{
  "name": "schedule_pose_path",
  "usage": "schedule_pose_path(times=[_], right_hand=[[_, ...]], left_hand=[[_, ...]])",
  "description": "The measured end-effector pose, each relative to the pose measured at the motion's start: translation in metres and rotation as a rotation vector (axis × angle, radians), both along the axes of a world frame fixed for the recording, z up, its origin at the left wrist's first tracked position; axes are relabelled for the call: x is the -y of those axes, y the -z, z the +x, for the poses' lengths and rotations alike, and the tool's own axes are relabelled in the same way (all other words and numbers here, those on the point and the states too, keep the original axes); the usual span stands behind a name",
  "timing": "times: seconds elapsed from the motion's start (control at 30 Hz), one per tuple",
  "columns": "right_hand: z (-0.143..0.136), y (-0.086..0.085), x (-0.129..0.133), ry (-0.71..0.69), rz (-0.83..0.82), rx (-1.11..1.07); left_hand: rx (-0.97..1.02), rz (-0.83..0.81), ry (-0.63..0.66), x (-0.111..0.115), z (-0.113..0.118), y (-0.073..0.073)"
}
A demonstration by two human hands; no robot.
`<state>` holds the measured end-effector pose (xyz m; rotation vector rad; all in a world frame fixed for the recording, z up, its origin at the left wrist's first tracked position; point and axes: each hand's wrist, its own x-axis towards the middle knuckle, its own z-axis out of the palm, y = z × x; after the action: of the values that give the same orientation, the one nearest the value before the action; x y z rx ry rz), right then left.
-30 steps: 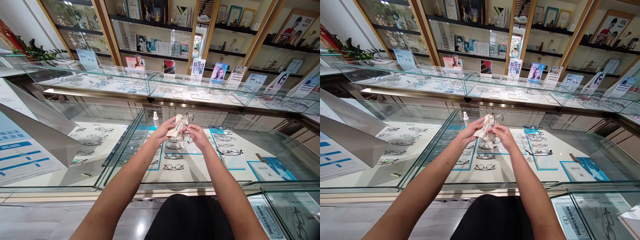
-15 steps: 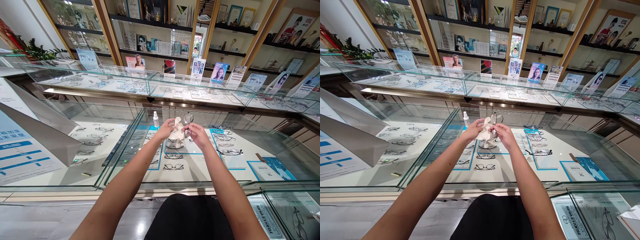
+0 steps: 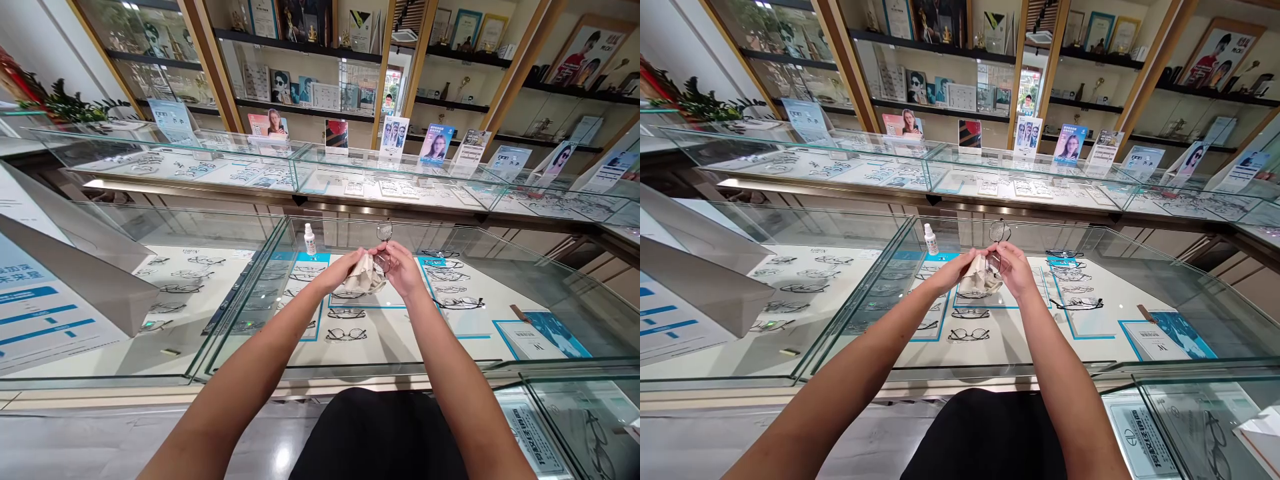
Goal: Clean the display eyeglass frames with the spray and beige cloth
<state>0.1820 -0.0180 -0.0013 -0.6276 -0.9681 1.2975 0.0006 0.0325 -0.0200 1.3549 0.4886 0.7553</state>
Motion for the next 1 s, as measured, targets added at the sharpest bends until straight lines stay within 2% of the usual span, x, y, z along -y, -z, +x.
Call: schedule_pose_path(times=[0.13,0.23,0.33,0.4,0.47,0.53,0.67,0.83,1.0], right_hand=[[0.001,-0.003,0.003,-0.033,0.001,0.005],[0.0,-0.005,0.005,-0.03,-0.002,0.017],[0.0,-0.006,0.005,-0.011,0.011,0.021],[0.0,-0.007,0.005,-0.001,0.028,0.025],[0.001,-0.007,0.005,0.003,0.043,0.023],[0.002,-0.007,0.004,0.004,0.053,0.016],[0.004,-0.008,0.002,0.035,0.043,0.027],[0.002,-0.006,0.0,-0.001,-0.018,0.189],[-0.002,-0.001,0.0,-0.081,-0.022,0.321]], left_hand=[[-0.044,-0.045,0.032,0.002,-0.009,-0.006],[-0.038,-0.079,0.106,0.005,-0.013,-0.011],[-0.056,-0.128,0.186,0.007,-0.012,-0.01],[-0.097,-0.162,0.195,0.006,-0.01,-0.006],[-0.103,-0.185,0.132,0.004,-0.009,-0.003],[-0.061,-0.191,0.016,0.001,-0.009,-0.003],[-0.004,-0.143,-0.156,-0.003,-0.015,-0.011],[0.031,-0.019,-0.197,-0.004,-0.023,-0.022],[-0.04,0.18,-0.277,0.0,-0.02,-0.026]])
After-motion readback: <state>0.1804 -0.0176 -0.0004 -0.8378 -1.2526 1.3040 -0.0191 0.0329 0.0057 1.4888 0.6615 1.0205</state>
